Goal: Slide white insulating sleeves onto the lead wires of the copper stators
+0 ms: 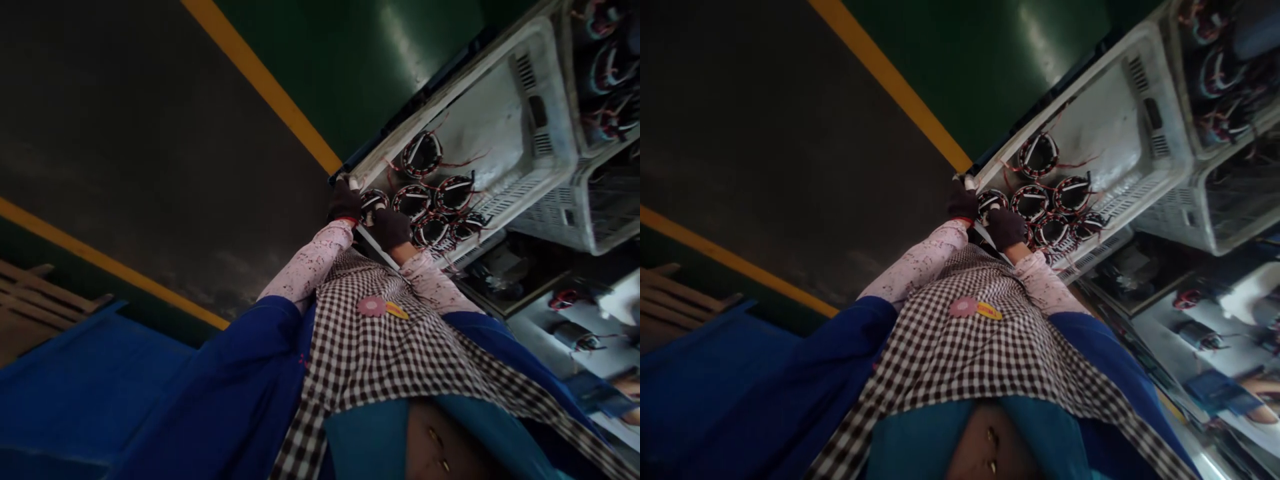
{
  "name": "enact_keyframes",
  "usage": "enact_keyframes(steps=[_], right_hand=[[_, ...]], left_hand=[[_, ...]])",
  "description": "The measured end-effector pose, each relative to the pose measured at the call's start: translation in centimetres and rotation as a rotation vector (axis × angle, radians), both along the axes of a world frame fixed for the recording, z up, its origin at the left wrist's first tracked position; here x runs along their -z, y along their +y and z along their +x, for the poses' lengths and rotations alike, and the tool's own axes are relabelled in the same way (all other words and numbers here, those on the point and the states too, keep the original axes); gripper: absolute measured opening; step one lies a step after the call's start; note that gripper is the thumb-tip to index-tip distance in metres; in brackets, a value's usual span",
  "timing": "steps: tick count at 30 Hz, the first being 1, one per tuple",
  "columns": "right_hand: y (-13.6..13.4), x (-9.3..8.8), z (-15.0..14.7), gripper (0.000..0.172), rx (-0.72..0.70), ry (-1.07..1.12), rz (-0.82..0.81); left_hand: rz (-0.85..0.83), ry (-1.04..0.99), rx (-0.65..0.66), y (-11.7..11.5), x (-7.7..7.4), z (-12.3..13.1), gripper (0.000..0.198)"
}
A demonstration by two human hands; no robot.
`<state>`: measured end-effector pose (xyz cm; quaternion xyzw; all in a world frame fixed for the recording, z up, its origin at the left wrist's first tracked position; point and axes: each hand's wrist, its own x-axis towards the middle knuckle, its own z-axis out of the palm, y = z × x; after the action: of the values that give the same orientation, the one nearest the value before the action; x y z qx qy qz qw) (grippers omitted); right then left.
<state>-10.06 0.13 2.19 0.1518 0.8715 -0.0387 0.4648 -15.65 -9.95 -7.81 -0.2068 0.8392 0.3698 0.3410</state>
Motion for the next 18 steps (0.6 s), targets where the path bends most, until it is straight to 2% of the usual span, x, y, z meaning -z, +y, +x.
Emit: enact_keyframes(steps=[3, 6, 10, 12, 13, 15, 18], right_hand=[[-0.2, -0.5, -0.1, 0.048, 0.036, 0.005, -0.028], [1.2, -2.2, 1.8, 0.044, 0.193, 0.154, -0.040], [5.4, -5.4, 8.5, 0.050, 0.570, 0.553, 0.028], [7.0, -6.6, 12.0, 0.050, 0.683, 0.579, 0.086], [7.4, -6.8, 13.2, 0.049, 0.679, 0.533, 0.097], [7.2, -6.6, 14.5, 0.048, 0.549, 0.349, 0.097], [5.5, -4.9, 13.6, 0.051, 0.290, 0.022, 0.102]], left_hand=[[0.003, 0.024, 0.015, -0.1, 0.2, 0.1, 0.037], [-0.027, 0.030, 0.031, -0.1, 0.2, 0.1, 0.037], [-0.039, 0.019, 0.075, -0.2, 0.3, 0.1, 0.032], [-0.029, 0.024, 0.096, -0.2, 0.4, 0.1, 0.032], [-0.035, 0.031, 0.103, -0.2, 0.3, 0.1, 0.033], [-0.073, 0.036, 0.111, -0.3, 0.3, 0.0, 0.039], [-0.138, 0.027, 0.106, -0.3, 0.1, -0.1, 0.050]])
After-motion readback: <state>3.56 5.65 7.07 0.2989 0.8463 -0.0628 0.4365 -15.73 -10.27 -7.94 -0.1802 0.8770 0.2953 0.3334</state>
